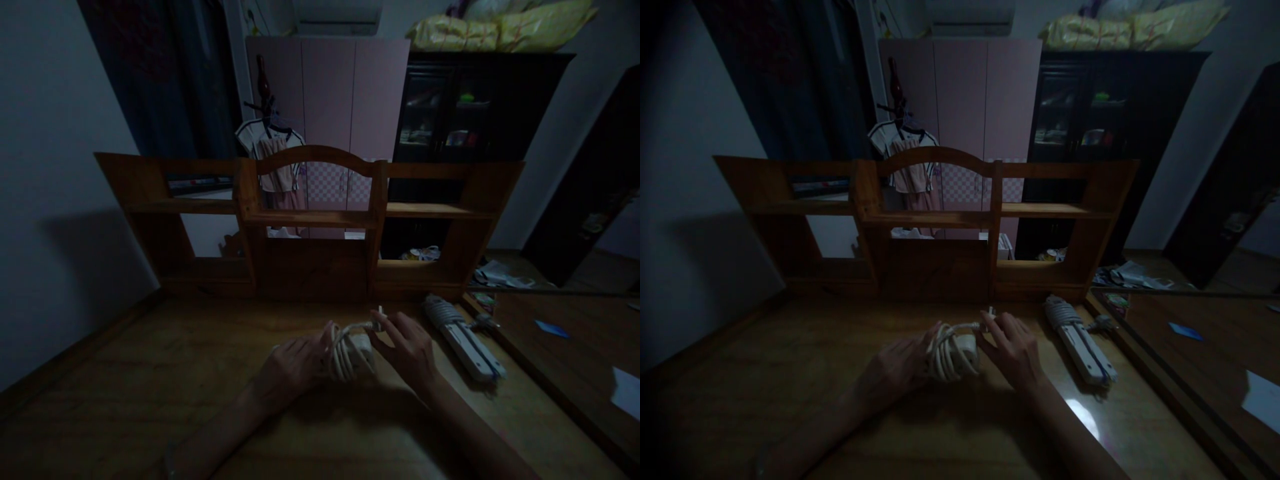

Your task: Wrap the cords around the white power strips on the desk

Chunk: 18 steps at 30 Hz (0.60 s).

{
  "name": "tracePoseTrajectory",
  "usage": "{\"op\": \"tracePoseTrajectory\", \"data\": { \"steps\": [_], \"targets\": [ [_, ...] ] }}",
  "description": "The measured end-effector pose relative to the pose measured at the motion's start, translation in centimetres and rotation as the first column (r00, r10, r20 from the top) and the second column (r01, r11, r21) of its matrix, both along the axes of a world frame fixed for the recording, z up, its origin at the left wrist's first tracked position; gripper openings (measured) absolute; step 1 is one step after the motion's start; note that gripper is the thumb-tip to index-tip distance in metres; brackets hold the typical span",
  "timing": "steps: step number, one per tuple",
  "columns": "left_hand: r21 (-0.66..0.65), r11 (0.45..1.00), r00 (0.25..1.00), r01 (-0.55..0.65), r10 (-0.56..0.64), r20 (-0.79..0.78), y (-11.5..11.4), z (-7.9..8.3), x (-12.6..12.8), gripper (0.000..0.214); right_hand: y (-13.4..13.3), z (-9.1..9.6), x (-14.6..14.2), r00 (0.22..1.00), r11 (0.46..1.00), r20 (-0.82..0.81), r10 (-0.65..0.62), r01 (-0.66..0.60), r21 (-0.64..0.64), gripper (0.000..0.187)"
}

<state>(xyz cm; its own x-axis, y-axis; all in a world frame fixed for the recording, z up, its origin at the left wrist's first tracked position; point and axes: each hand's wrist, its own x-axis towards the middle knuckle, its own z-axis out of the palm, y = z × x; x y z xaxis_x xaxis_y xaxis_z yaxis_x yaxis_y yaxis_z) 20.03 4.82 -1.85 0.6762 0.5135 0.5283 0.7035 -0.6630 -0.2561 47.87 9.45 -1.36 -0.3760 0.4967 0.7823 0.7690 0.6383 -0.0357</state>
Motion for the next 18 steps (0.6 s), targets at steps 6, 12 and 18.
{"op": "tracePoseTrajectory", "data": {
  "steps": [6, 12, 18],
  "targets": [
    [-0.044, 0.985, 0.964, -0.167, 0.172, 0.204, 0.0, 0.1, 0.0, 0.077, 0.2, -0.1, -0.1, 0.993, 0.989, -0.113, -0.023, 0.039, 0.142, 0.015],
    [-0.288, 0.903, 0.678, -0.318, 0.429, 0.597, 1.1, -0.5, -0.6, 0.082, 0.4, 0.5, -0.1, 0.976, 0.999, -0.213, 0.049, -0.051, -0.005, 0.008],
    [-0.403, 0.901, 0.449, -0.163, 0.432, 0.782, 2.5, -1.3, -1.6, 0.074, 0.3, 0.0, -0.3, 0.957, 0.94, -0.29, -0.021, -0.079, -0.331, 0.015]
  ]
}}
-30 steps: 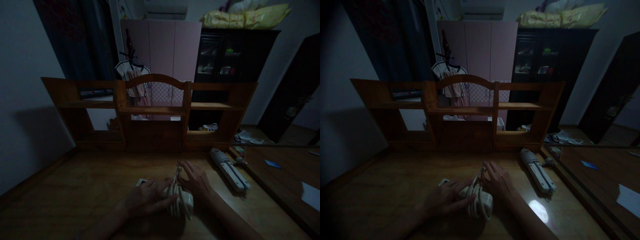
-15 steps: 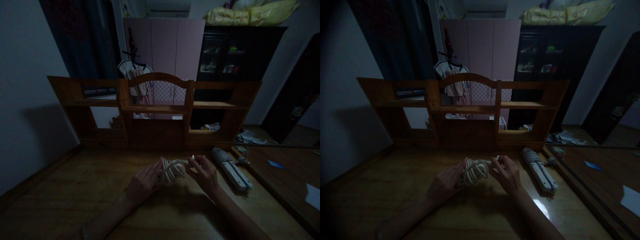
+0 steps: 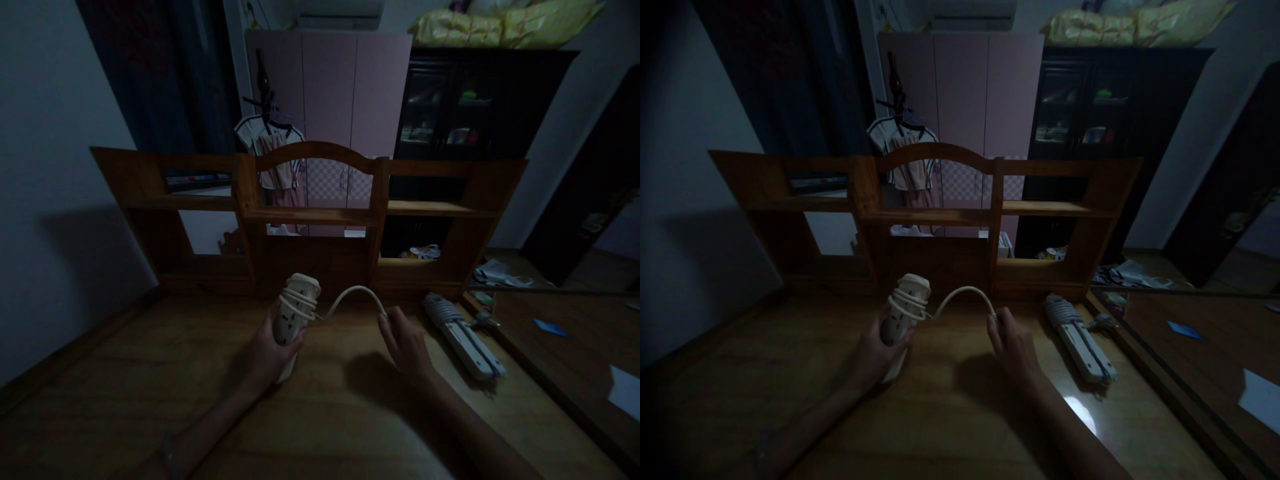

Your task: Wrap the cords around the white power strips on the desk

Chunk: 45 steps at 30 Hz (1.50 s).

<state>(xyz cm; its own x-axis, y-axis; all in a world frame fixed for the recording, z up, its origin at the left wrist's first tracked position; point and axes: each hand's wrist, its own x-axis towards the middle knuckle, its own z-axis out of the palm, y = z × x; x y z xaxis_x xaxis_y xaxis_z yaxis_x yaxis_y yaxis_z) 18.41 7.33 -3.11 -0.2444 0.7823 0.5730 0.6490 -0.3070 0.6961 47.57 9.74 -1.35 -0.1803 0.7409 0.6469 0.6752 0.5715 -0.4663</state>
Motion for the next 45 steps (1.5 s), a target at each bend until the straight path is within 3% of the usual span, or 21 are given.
{"op": "tracePoseTrajectory", "data": {
  "steps": [4, 9, 12, 15, 18, 22, 25, 27, 35, 39, 45],
  "targets": [
    [-0.034, 0.994, 0.995, 0.103, -0.102, 0.023, -0.3, 0.4, 0.2, 0.075, 0.1, -0.1, -0.1, 0.979, 0.986, -0.204, 0.007, -0.04, -0.161, 0.028],
    [0.045, 0.986, 0.983, 0.163, -0.158, -0.089, -1.2, 1.1, 0.9, 0.077, 1.1, -0.8, 0.2, 0.86, 0.912, -0.511, 0.006, -0.215, -0.351, 0.035],
    [0.101, 0.969, 0.957, 0.224, -0.2, -0.212, -1.6, 1.5, 1.0, 0.083, 1.6, -1.3, 0.5, 0.819, 0.894, -0.574, -0.015, -0.246, -0.374, 0.037],
    [0.125, 0.943, 0.902, 0.31, -0.25, -0.351, -1.9, 1.7, 0.7, 0.085, 1.7, -1.5, 0.7, 0.843, 0.915, -0.533, -0.072, -0.157, -0.371, 0.038],
    [0.135, 0.908, 0.788, 0.396, -0.261, -0.557, -2.2, 1.5, 0.4, 0.078, 1.7, -1.6, 0.8, 0.854, 0.93, -0.504, -0.132, -0.069, -0.36, 0.038],
    [0.142, 0.842, 0.535, 0.52, -0.191, -0.823, -2.6, 1.1, 0.5, 0.064, 1.9, -1.9, 0.9, 0.832, 0.954, -0.531, -0.161, -0.006, -0.299, 0.035],
    [0.11, 0.821, 0.389, 0.56, -0.143, -0.91, -2.9, 1.2, 0.8, 0.051, 2.0, -2.3, 1.1, 0.822, 0.961, -0.549, -0.148, -0.012, -0.278, 0.032],
    [0.089, 0.821, 0.342, 0.564, -0.133, -0.93, -3.0, 1.3, 0.9, 0.048, 2.0, -2.5, 1.1, 0.827, 0.958, -0.548, -0.128, -0.04, -0.285, 0.031],
    [0.087, 0.864, 0.373, 0.496, -0.122, -0.92, -3.1, 1.6, 1.1, 0.055, 1.7, -1.9, 0.2, 0.816, 0.946, -0.573, -0.076, -0.122, -0.299, 0.033],
    [0.091, 0.888, 0.444, 0.451, -0.135, -0.886, -3.0, 1.8, 1.1, 0.059, 1.4, -1.5, -0.1, 0.844, 0.957, -0.535, -0.035, -0.126, -0.26, 0.033],
    [0.184, 0.913, 0.632, 0.363, -0.096, -0.769, -2.4, 1.8, 0.8, 0.066, 0.2, -0.6, -0.5, 0.931, 0.996, -0.362, 0.052, -0.072, -0.043, 0.065]
  ]
}}
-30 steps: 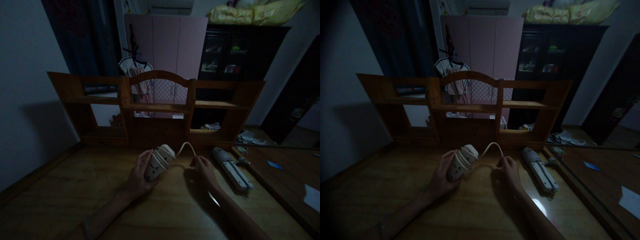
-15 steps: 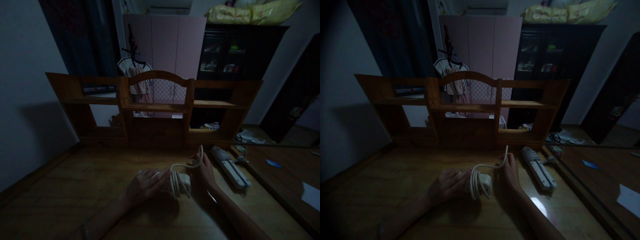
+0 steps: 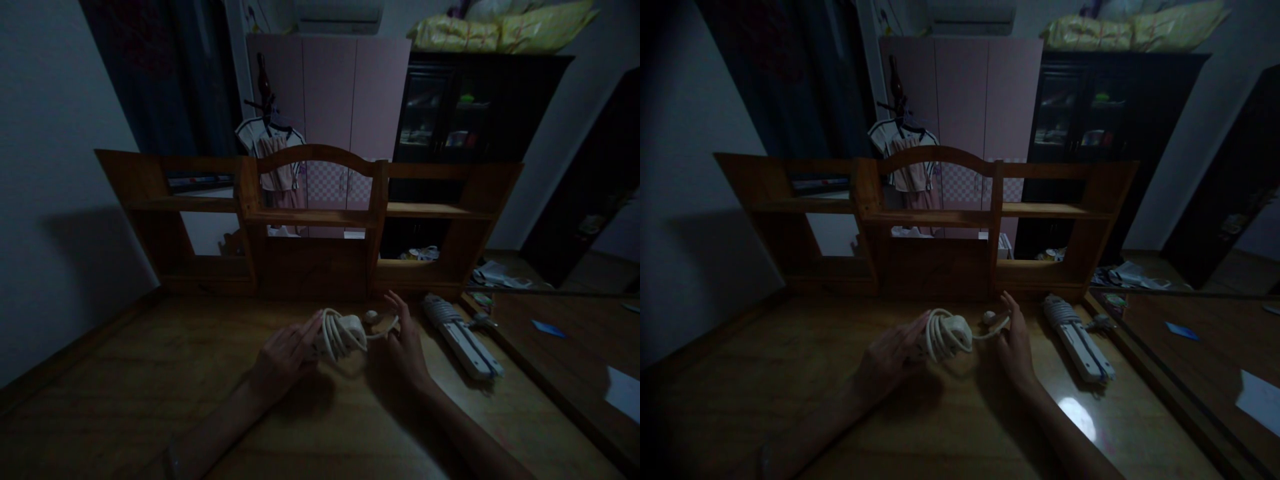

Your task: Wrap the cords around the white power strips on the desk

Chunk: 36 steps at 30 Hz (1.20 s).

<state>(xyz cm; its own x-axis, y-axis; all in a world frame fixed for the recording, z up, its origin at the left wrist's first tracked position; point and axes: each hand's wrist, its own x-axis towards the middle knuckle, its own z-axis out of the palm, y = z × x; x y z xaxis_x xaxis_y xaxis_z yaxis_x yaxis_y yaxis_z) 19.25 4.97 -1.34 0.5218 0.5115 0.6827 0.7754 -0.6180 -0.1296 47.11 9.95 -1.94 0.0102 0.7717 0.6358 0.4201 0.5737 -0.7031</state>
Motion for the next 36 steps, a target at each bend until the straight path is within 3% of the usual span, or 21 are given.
{"op": "tracePoseTrajectory", "data": {
  "steps": [4, 7, 11, 15, 19, 24, 29, 32, 36],
  "targets": [
    [-0.025, 0.994, 0.981, -0.103, 0.105, 0.166, 0.6, 0.0, -0.3, 0.073, -1.3, 1.4, -0.4, 0.976, 0.972, 0.21, 0.049, -0.095, 0.215, 0.055],
    [-0.015, 0.995, 0.976, -0.095, 0.096, 0.194, 0.9, -0.1, -0.7, 0.075, -2.2, 1.5, -1.0, 0.928, 0.949, 0.348, 0.133, -0.221, 0.226, 0.05],
    [0.042, 0.998, 0.999, 0.045, -0.045, 0.007, 0.5, -0.2, -1.2, 0.064, -2.1, 0.5, -1.7, 0.879, 0.951, 0.421, 0.222, -0.29, 0.103, 0.052],
    [0.173, 0.968, 0.945, 0.18, -0.122, -0.304, -0.8, 0.3, -0.8, 0.048, -1.6, -0.1, -1.9, 0.848, 0.916, 0.348, 0.4, -0.381, -0.126, 0.054],
    [0.226, 0.945, 0.886, 0.239, -0.117, -0.448, -1.7, 0.9, -0.1, 0.042, -1.9, -0.1, -2.3, 0.819, 0.874, 0.305, 0.486, -0.455, -0.171, 0.028],
    [0.169, 0.973, 0.916, 0.157, -0.079, -0.394, -1.1, 0.5, -0.1, 0.045, -2.2, -0.3, -2.7, 0.874, 0.92, 0.288, 0.391, -0.36, -0.157, 0.012],
    [0.047, 0.999, 0.933, 0.017, 0.001, -0.359, -0.6, 0.0, 0.2, 0.051, -1.1, -0.9, -2.0, 0.94, 0.981, 0.295, 0.172, -0.191, 0.034, 0.014],
    [-0.047, 0.998, 0.949, -0.044, 0.027, -0.314, -0.5, -0.2, 0.5, 0.061, -0.7, -0.9, -1.4, 0.957, 0.984, 0.273, 0.096, -0.132, 0.116, 0.016],
    [-0.168, 0.974, 0.983, -0.151, 0.13, -0.129, -0.2, -0.3, 0.4, 0.08, -0.9, -0.4, -0.9, 0.973, 0.98, 0.222, 0.056, -0.096, 0.173, 0.019]
  ]
}}
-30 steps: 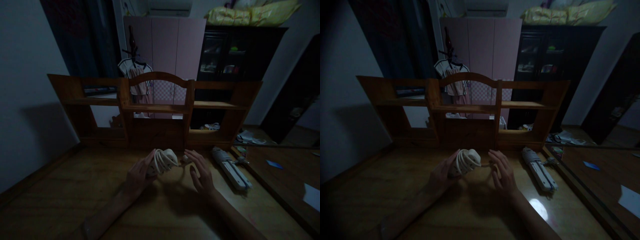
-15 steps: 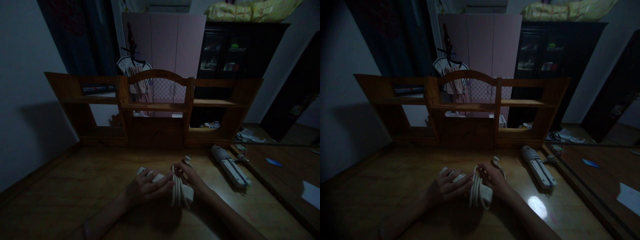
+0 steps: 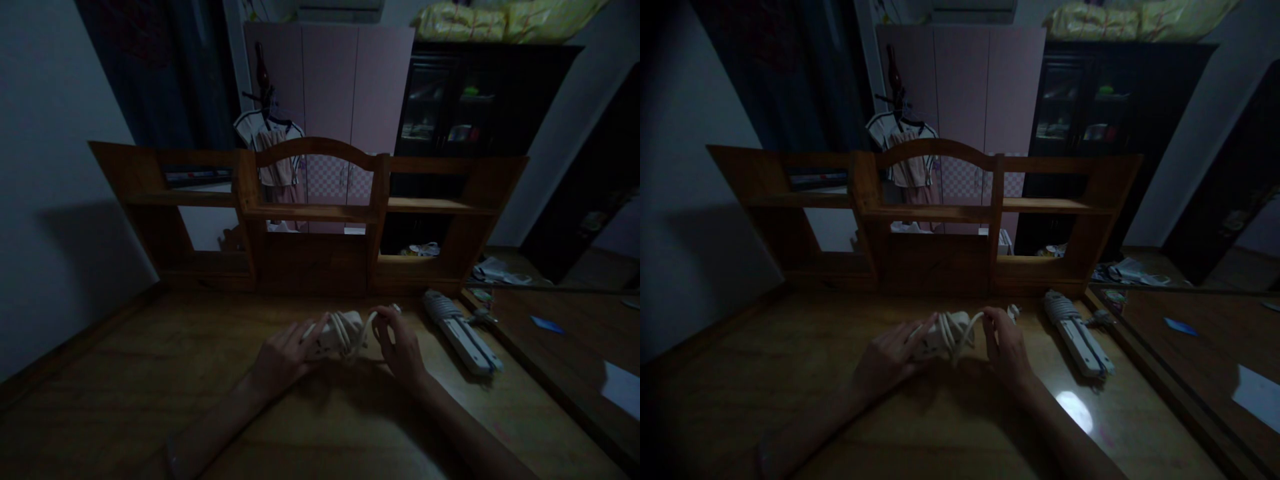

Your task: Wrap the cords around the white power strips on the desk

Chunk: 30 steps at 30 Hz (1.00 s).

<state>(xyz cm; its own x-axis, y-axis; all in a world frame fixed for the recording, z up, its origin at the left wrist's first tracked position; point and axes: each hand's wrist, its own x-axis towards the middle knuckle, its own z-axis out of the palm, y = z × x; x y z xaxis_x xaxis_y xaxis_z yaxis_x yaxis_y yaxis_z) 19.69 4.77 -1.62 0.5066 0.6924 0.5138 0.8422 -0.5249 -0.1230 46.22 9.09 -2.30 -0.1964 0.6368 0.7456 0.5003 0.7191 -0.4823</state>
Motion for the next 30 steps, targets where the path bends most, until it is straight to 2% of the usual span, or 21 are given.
{"op": "tracePoseTrajectory", "data": {
  "steps": [3, 6, 9, 14, 22, 25, 28, 30],
  "targets": [
    [-0.065, 0.986, 0.965, -0.154, 0.164, 0.203, 0.4, -0.1, -0.1, 0.086, -0.1, 0.4, 0.0, 1.0, 1.0, -0.002, 0.002, -0.002, 0.022, 0.018],
    [-0.147, 0.94, 0.863, -0.308, 0.341, 0.372, 1.0, -0.2, -0.3, 0.082, -0.2, 0.7, -0.4, 0.999, 0.999, 0.03, 0.042, -0.043, 0.017, 0.02],
    [-0.208, 0.912, 0.774, -0.354, 0.41, 0.482, 1.6, -0.5, -0.7, 0.075, -0.5, 0.9, -0.8, 0.989, 0.994, 0.104, 0.107, -0.106, -0.018, 0.025],
    [-0.204, 0.937, 0.714, -0.283, 0.348, 0.607, 1.8, -0.6, -1.2, 0.076, -1.1, 1.1, -1.2, 0.957, 0.983, 0.232, 0.175, -0.157, -0.097, 0.033],
    [-0.133, 0.981, 0.672, -0.144, 0.195, 0.714, 0.7, 0.4, -0.4, 0.082, -0.6, -0.2, -0.9, 0.916, 0.989, 0.375, 0.145, -0.14, -0.04, 0.031],
    [-0.077, 0.992, 0.695, -0.103, 0.127, 0.708, 0.2, 0.9, -0.2, 0.085, -0.7, -0.3, -1.1, 0.894, 0.99, 0.426, 0.141, -0.135, -0.045, 0.032],
    [0.001, 0.998, 0.746, -0.062, 0.046, 0.664, -0.2, 1.2, -0.1, 0.086, -1.1, 0.0, -1.3, 0.883, 0.989, 0.444, 0.15, -0.137, -0.062, 0.036],
    [0.062, 0.997, 0.789, -0.044, -0.003, 0.614, -0.4, 1.2, 0.0, 0.086, -1.5, 0.4, -1.3, 0.889, 0.991, 0.44, 0.126, -0.128, -0.025, 0.041]
  ]
}}
